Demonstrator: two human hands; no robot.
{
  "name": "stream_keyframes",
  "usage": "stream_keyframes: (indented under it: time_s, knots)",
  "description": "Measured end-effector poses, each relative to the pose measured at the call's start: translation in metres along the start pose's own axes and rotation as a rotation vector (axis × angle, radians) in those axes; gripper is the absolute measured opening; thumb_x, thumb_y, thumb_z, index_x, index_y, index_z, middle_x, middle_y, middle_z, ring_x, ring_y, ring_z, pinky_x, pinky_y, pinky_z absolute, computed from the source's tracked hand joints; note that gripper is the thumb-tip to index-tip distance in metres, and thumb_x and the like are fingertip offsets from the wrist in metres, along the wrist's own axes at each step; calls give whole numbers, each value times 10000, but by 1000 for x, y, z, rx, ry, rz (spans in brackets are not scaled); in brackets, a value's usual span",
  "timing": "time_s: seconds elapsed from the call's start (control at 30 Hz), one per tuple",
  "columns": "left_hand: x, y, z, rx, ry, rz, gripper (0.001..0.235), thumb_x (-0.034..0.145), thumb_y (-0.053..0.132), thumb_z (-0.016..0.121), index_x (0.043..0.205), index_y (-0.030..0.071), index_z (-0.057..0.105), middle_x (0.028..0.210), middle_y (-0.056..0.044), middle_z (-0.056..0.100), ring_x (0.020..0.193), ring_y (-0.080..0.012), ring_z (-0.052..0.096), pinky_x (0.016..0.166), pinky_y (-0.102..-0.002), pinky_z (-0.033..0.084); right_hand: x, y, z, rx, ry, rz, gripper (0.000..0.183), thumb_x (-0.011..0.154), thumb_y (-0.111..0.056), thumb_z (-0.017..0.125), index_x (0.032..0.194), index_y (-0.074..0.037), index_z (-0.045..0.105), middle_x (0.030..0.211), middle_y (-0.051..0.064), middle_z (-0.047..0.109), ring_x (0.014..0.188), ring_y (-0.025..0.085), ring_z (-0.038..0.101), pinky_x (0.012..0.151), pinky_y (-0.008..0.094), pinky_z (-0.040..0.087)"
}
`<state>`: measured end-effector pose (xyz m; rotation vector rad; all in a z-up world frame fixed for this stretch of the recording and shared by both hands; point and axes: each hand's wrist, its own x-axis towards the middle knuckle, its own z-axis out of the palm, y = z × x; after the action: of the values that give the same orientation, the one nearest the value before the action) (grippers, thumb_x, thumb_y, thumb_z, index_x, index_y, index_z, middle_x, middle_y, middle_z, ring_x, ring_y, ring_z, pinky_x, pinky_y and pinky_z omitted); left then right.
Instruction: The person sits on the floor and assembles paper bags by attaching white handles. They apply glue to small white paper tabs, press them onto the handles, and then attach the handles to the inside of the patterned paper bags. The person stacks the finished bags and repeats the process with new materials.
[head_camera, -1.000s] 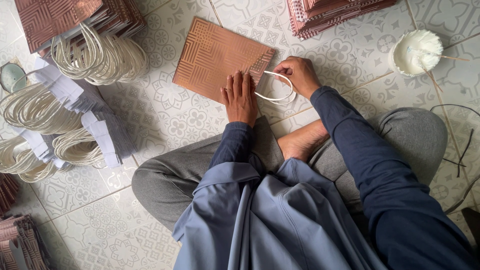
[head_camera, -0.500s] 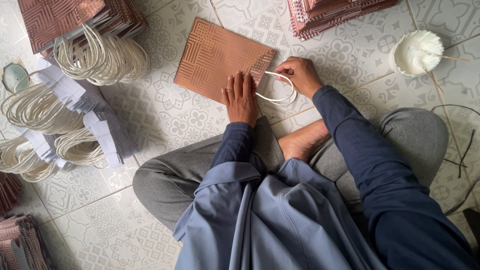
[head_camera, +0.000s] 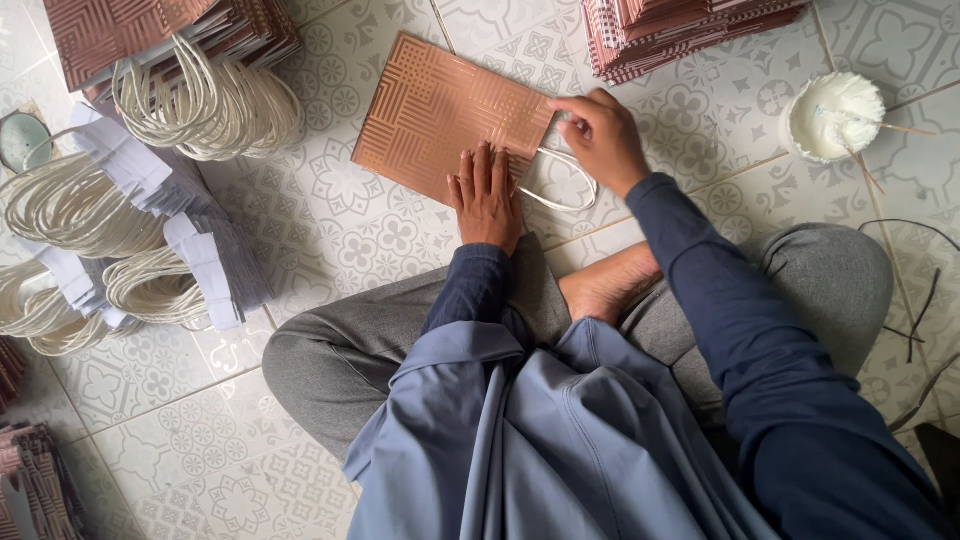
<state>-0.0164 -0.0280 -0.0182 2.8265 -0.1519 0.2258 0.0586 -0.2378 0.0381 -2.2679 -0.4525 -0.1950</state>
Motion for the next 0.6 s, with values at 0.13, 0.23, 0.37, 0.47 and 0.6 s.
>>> stream_keyframes:
  time_s: [0.13, 0.23, 0.37, 0.47, 0.6]
  knots:
    - [-1, -3, 1, 18, -16, 16, 671, 958, 321, 568, 1587, 187, 379, 1680, -68, 324, 1562, -349, 289, 1248, -605, 253, 38, -32, 45, -89, -46, -54, 428, 1080, -298, 564, 1443, -73, 598, 1194, 139, 595, 1020, 246, 524, 851, 393, 471]
    - [-3, -4, -2, -11, -26, 24, 611, 1009, 360, 527, 1572, 154, 403, 1672, -83, 337, 1561, -357, 295, 1264, -597, 217, 57, -38, 84, -226, 63, -336, 464, 1070, -208, 672, 1487, -42, 556, 1427, 173, 606, 1307, 328, 550, 1109, 458, 432]
    - [-4, -17, 1, -70, -105, 77, 821, 893, 385, 631, 1610, 141, 311, 1689, -128, 283, 1588, -372, 206, 1254, -620, 215, 61, -34, 106, -358, -203, -258, 538, 1177, -326, 412, 1654, -136, 249, 1678, 135, 346, 1561, 346, 267, 1277, 519, 199]
    - [-1, -33, -10, -275, -197, 115, 902, 792, 377, 697, 1590, 135, 351, 1697, -177, 231, 1588, -445, 155, 1229, -698, 179, 61, -35, 108, -378, -239, -262, 532, 1190, -330, 356, 1664, -133, 217, 1716, 111, 278, 1590, 332, 206, 1309, 511, 136]
    - [12, -40, -43, -693, 50, -5, 328, 813, -19, 522, 1037, 55, 750, 1228, -121, 638, 1086, -324, 649, 934, -429, 551, 64, -38, 109, -519, -410, -196, 608, 1175, -465, 251, 1677, -154, 104, 1743, 104, 130, 1612, 335, 105, 1297, 512, 46]
